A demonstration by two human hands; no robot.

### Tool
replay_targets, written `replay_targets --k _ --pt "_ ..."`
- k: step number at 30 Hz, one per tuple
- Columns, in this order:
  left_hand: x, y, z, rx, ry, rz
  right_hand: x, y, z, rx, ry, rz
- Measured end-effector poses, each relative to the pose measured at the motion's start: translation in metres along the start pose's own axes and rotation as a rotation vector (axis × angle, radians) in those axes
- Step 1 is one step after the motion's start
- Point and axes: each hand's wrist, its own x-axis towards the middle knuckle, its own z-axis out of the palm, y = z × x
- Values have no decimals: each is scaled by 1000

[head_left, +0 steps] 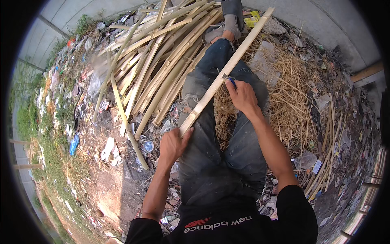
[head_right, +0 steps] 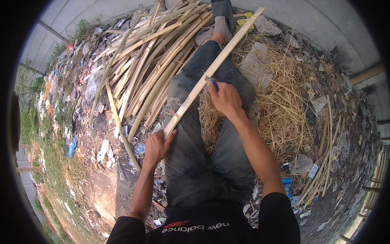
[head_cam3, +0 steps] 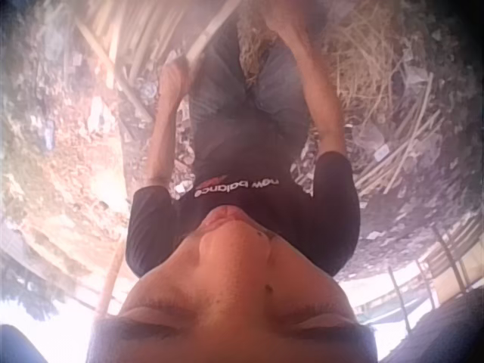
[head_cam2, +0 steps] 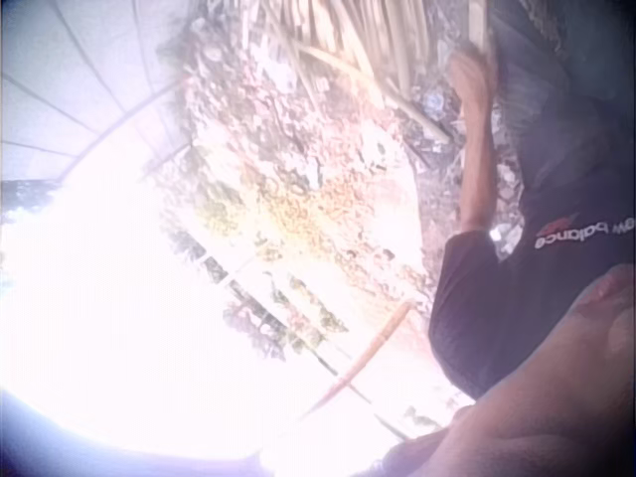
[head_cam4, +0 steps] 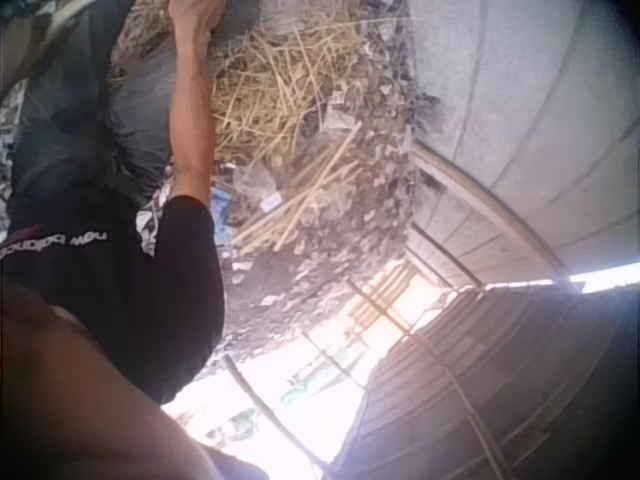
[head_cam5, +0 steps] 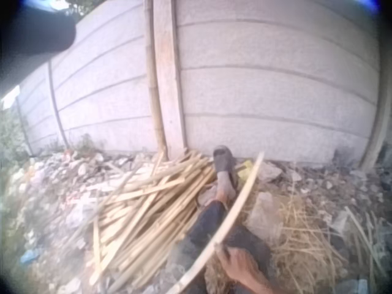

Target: The person sits on the ground and uses a knife to split long bamboo poles into thin strips. They hold the bamboo with one hand and use the knife to carefully separate the material, occasionally switching to a machete to split thicker sections.

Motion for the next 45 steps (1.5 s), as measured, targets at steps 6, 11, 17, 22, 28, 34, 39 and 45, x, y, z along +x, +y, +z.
replay_targets --k 6,11,17,22,28,34,39,45 --pt "-1 -2 0 6 -24 -34 -24 -13 25 18 -52 -94" --pt "4 1 -1 -19 -31 -23 -26 -15 30 162 19 -94" --pt "1 -1 0 -45 -18 -11 -29 -14 35 232 -33 -76" --pt "4 2 -1 -47 -22 1 -68 -37 56 210 -104 -216" --pt "-3 -1 3 -35 20 21 -69 -36 53 200 -210 -152" --pt "-4 4 1 9 6 8 -59 -25 66 547 -376 -22" --pt "-4 4 -4 7 -38 -15 -50 -25 49 915 -823 256" --pt "-2 8 -7 -3 -79 -15 -46 -14 47 1060 -1051 388"
